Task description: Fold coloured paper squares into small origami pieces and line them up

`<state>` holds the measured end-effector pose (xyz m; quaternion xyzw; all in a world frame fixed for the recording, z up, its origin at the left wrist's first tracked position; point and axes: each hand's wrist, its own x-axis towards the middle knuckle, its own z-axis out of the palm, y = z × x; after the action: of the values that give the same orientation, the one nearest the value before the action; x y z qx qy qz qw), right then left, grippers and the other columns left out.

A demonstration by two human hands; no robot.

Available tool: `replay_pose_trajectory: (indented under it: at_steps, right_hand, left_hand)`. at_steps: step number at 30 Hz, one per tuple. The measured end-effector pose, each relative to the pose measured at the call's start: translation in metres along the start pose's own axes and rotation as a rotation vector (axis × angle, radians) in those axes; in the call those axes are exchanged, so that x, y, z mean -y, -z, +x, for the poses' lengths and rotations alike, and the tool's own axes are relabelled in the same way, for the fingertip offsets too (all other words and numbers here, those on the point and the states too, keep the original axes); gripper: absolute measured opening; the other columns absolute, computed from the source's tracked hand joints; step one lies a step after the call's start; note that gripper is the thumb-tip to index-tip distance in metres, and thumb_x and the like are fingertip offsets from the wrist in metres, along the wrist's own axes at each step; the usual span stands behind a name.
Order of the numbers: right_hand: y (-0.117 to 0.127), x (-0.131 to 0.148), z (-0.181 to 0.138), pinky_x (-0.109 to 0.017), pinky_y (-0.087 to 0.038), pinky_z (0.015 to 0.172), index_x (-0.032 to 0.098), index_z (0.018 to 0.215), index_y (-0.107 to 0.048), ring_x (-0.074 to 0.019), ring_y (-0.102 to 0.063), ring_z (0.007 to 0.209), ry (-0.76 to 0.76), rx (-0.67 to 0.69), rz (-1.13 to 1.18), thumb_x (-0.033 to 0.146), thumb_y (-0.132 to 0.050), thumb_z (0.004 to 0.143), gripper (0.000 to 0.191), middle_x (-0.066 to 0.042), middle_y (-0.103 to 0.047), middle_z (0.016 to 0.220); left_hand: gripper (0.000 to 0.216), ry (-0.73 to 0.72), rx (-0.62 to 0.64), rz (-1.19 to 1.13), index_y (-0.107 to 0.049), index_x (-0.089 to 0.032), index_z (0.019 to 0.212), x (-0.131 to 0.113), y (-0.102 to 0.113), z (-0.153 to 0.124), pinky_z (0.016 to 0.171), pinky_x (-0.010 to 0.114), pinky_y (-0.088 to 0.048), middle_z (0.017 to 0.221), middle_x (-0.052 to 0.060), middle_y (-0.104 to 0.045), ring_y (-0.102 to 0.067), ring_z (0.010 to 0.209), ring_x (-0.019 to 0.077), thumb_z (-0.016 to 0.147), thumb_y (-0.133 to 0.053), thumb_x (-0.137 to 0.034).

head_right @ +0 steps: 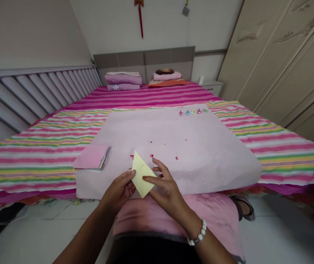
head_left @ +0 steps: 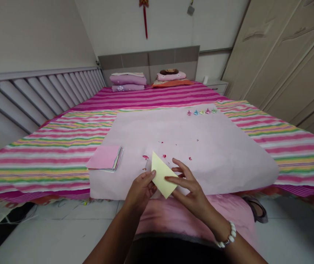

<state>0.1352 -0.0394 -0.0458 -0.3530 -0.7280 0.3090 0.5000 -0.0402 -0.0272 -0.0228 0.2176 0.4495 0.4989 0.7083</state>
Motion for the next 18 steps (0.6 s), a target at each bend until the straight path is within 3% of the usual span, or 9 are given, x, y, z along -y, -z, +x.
replay_pose_trajectory:
  at_steps: [4,10,14,16,18]
  right_hand:
    - [0.0030,0.0019,0.0024,-0.041,-0.045,0.092,0.030,0.094,-0.073,-0.0251,-0.050,0.114,-0.046,-0.033,0.122,0.014,-0.063,0.080,0.024,-0.004,-0.039,0.142]
    - [0.0009,0.0007,0.0012,-0.038,-0.047,0.090,0.029,0.095,-0.073,-0.0229,-0.055,0.108,-0.076,-0.014,0.259,0.018,-0.062,0.083,0.020,-0.004,-0.036,0.145]
    - [0.0014,-0.0029,0.0012,-0.036,-0.046,0.089,0.028,0.097,-0.072,-0.0235,-0.056,0.109,-0.207,-0.043,0.408,0.022,-0.064,0.081,0.019,-0.005,-0.037,0.146]
    - [0.0030,-0.0046,0.0021,-0.034,-0.048,0.083,0.028,0.110,-0.067,-0.0223,-0.059,0.103,-0.338,-0.104,0.554,0.026,-0.066,0.080,0.030,-0.007,-0.047,0.139]
    - [0.0041,-0.0053,0.0033,-0.030,-0.049,0.069,0.026,0.119,-0.061,-0.0186,-0.064,0.082,-0.477,-0.129,0.707,0.031,-0.065,0.079,0.041,-0.009,-0.065,0.113]
  left_hand:
    - [0.023,0.007,0.028,0.009,-0.064,-0.012,0.081,0.0027,0.0025,-0.0003,0.053,0.016,-0.043,0.074,0.002,-0.066,-0.058,0.060,0.0072,0.069,-0.077,-0.026]
    - [0.032,-0.001,0.004,0.055,-0.064,-0.012,0.075,0.0031,0.0019,-0.0022,0.051,0.015,-0.041,0.072,0.001,-0.065,-0.057,0.059,0.0066,0.059,-0.083,-0.033]
    - [0.033,-0.026,-0.010,0.029,-0.064,-0.013,0.073,0.0006,0.0014,-0.0027,0.050,0.014,-0.040,0.071,0.000,-0.065,-0.055,0.058,0.0054,0.056,-0.084,-0.033]
    - [0.033,-0.051,-0.025,0.023,-0.064,-0.013,0.072,-0.0007,0.0019,-0.0025,0.050,0.014,-0.040,0.071,0.000,-0.064,-0.055,0.058,0.0053,0.055,-0.084,-0.033]
    - [0.033,-0.070,-0.042,0.036,-0.063,-0.014,0.072,-0.0012,0.0021,-0.0024,0.051,0.014,-0.039,0.070,-0.001,-0.063,-0.054,0.059,0.0055,0.056,-0.084,-0.033]
